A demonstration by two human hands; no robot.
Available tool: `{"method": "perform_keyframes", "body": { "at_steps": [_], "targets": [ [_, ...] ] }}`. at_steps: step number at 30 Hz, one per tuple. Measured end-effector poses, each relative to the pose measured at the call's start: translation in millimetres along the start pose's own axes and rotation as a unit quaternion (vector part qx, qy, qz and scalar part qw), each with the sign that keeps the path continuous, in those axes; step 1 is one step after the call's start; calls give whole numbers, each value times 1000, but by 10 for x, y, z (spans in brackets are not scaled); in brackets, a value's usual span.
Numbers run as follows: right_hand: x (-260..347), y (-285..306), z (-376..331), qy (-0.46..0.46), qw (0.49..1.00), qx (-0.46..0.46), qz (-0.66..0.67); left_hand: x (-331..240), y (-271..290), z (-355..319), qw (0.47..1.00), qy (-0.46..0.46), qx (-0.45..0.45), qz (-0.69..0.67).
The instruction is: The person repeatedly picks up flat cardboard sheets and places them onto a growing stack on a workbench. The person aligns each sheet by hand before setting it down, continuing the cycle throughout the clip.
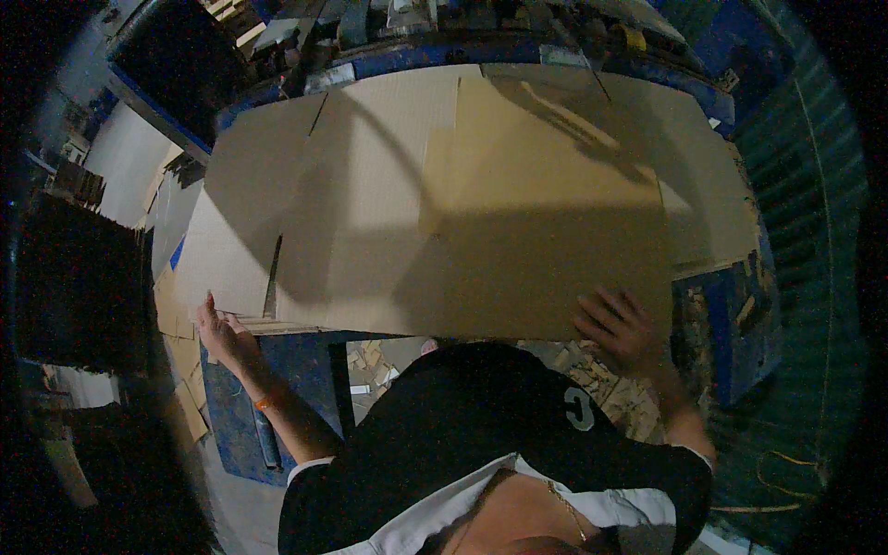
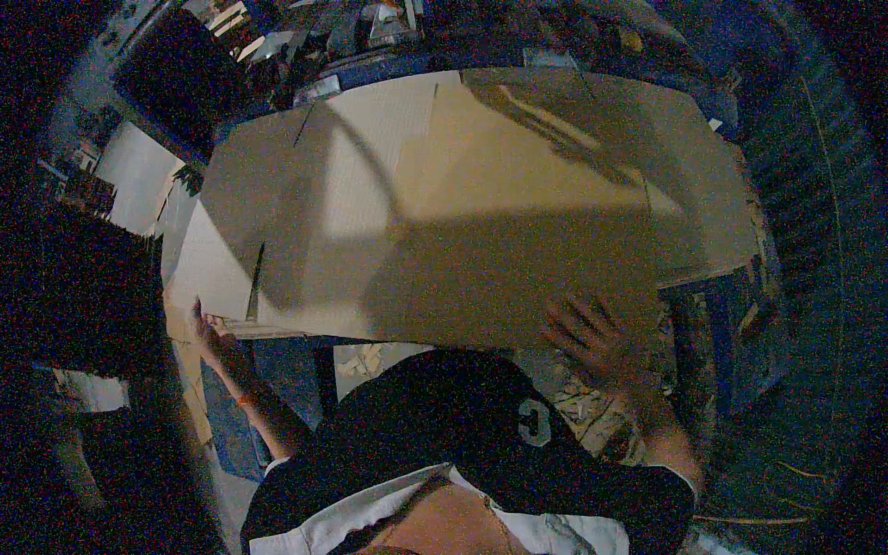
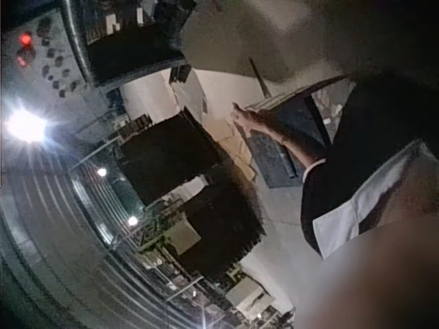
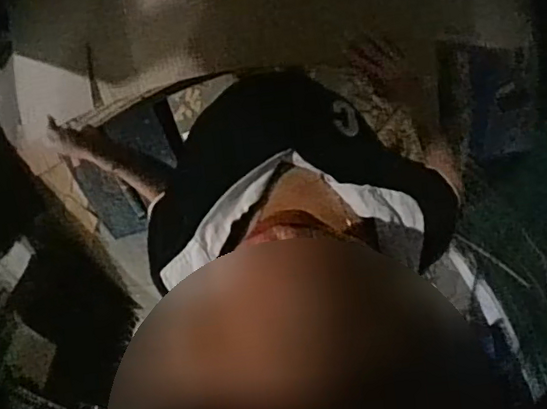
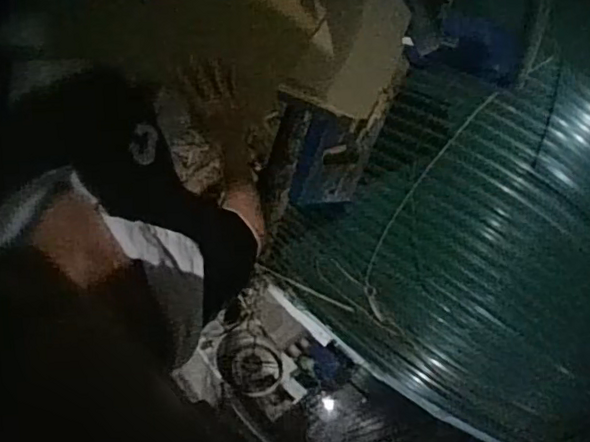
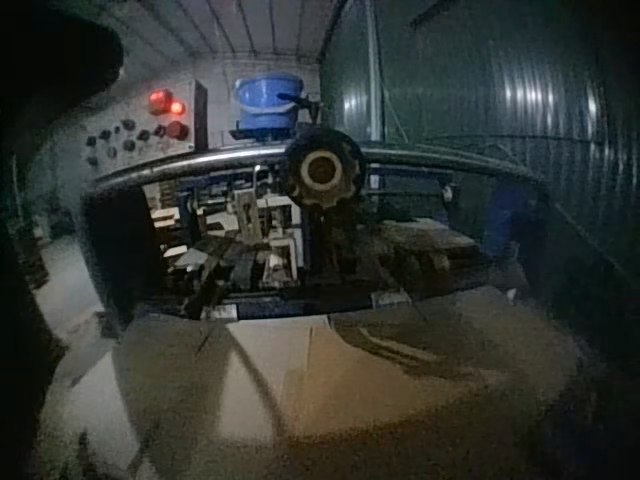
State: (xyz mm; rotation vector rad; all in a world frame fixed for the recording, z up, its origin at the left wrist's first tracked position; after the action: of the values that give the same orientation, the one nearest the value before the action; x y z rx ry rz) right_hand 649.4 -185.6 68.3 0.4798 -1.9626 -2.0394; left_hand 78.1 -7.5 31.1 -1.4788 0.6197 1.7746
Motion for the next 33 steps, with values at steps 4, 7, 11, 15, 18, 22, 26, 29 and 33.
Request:
{"method": "perform_keyframes", "body": {
  "at_steps": [4, 7, 11, 15, 18, 22, 26, 29, 33],
  "targets": [
    [-160, -187, -91, -24, 1000, -16, -11, -180, -35, 66, 988, 16, -31, -148],
    [-266, -295, -149, -4, 999, -17, -35, -435, -266, -55, 997, -68, 38, 16],
    [-330, -141, -159, 19, 997, -77, 19, -645, -1090, -817, 930, -201, 302, 51],
    [-302, -52, -137, 17, 999, -48, 7, -664, -1693, -1614, 661, -424, 517, 340],
    [-344, 64, -71, 33, 997, -73, -9, -703, -1789, -1627, 633, -426, 538, 359],
    [-460, 187, 159, 94, 970, -176, -138, -759, -1974, -1500, 621, -463, 526, 351],
    [-705, 58, 532, 103, 978, -146, -104, -623, -2106, -1293, 612, -404, 569, 373],
    [-1157, -23, 720, 8, 988, -150, 35, -375, -2007, -1017, 680, -174, 648, 297],
    [-2657, -190, 696, -306, 907, -232, 170, -178, -2055, -55, 831, -169, 475, 236]
  ]
}}
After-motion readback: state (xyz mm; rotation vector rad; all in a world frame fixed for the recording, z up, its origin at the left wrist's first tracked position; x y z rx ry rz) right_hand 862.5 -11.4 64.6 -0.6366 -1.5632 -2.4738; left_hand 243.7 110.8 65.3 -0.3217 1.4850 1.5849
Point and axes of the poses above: each hand's wrist, its own z-axis towards the middle knuckle, its own y-axis out of the back of the hand, x = y × z, the point moved 9 cm from there along z, towards the middle knuckle, and after that the axes turned 2 degrees about -y, right-handed, at the moved point
